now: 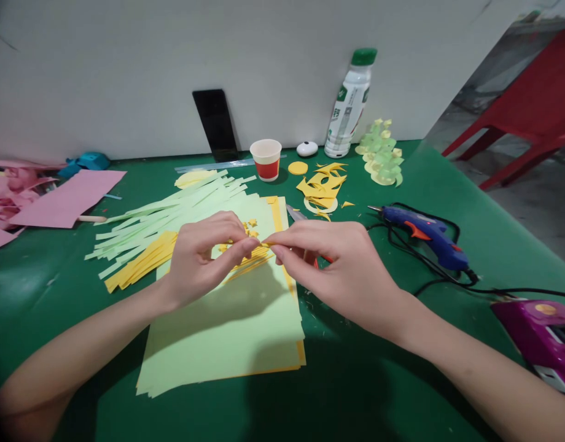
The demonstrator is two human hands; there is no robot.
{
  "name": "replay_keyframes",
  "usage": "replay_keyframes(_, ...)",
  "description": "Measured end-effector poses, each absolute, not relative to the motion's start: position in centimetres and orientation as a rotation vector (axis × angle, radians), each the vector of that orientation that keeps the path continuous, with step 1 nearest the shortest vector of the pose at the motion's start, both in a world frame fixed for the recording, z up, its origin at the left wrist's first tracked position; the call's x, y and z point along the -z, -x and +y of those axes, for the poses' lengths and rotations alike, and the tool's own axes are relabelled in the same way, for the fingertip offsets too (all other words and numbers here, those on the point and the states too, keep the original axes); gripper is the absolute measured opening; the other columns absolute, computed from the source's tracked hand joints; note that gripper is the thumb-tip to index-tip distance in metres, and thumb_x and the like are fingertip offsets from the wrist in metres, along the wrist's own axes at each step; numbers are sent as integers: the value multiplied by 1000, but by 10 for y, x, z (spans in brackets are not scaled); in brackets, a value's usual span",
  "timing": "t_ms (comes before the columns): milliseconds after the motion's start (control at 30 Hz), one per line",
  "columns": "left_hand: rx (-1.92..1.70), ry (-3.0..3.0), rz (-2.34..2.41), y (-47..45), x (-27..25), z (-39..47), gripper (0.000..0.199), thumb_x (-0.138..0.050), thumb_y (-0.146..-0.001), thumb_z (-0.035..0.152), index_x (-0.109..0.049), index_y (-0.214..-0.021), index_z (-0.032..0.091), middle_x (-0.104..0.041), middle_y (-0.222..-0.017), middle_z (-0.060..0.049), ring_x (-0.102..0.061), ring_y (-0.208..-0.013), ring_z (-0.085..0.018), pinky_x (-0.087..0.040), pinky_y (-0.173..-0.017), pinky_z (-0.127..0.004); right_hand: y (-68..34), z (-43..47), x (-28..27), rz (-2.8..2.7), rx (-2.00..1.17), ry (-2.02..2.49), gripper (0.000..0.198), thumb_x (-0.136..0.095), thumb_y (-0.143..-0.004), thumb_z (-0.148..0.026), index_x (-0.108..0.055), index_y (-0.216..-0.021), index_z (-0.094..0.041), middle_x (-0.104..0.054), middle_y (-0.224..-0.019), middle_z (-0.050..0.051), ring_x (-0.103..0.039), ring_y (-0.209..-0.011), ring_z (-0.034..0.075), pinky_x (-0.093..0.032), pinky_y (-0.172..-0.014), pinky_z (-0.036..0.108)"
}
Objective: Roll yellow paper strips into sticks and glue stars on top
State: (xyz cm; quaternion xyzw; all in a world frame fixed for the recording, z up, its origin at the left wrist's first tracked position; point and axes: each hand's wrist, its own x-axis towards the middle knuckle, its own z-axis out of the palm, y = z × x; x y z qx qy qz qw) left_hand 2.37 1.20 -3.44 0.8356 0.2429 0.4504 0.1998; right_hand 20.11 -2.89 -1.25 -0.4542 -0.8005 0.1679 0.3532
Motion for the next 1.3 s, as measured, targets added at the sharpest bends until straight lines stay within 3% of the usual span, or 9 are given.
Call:
replay_keyframes(300, -1248, -2316, 702, -24, 32, 9, 34, -55, -84, 23, -56, -51, 15, -54, -44, 0, -46, -46, -10, -37, -50, -24, -201, -31, 13, -2123, -302, 1137, 12, -54, -82, -22, -66, -80, -20, -64, -64, 0, -53, -51, 9, -38, -48, 24)
replay_keyframes(667, -1065, -2029, 745, -26, 20, 0, 35, -58, -81, 20, -55, -46, 14, -49, -41, 4, -44, -44, -6, -37, -48, -19, -199, -33, 13, -2103, 42, 936, 14, -57, -77, -7, -63, -73, -19, -67, -67, -3, -61, -59, 7, -47, -53, 16)
replay_keyframes(867, -905, -1805, 758, -23, 12, 0, 43, -41, -90, 33, -57, -54, 15, -51, -49, 3, -47, -47, -6, -40, -53, -20, -204, -38, 8, -2055, 118, 968, 14, -59, -77, -7, -63, -72, -19, -66, -66, -3, -59, -58, 5, -48, -53, 14)
replay_keyframes(1300, -903, -1848, 857, -12, 0, 0, 19, -62, -78, 19, -63, -60, 16, -62, -59, 6, -56, -60, -5, -44, -60, -15, -211, -40, 2, -2021, 211, 1066, 14, -57, -80, -16, -62, -68, -21, -65, -60, -5, -60, -60, 4, -45, -54, 15)
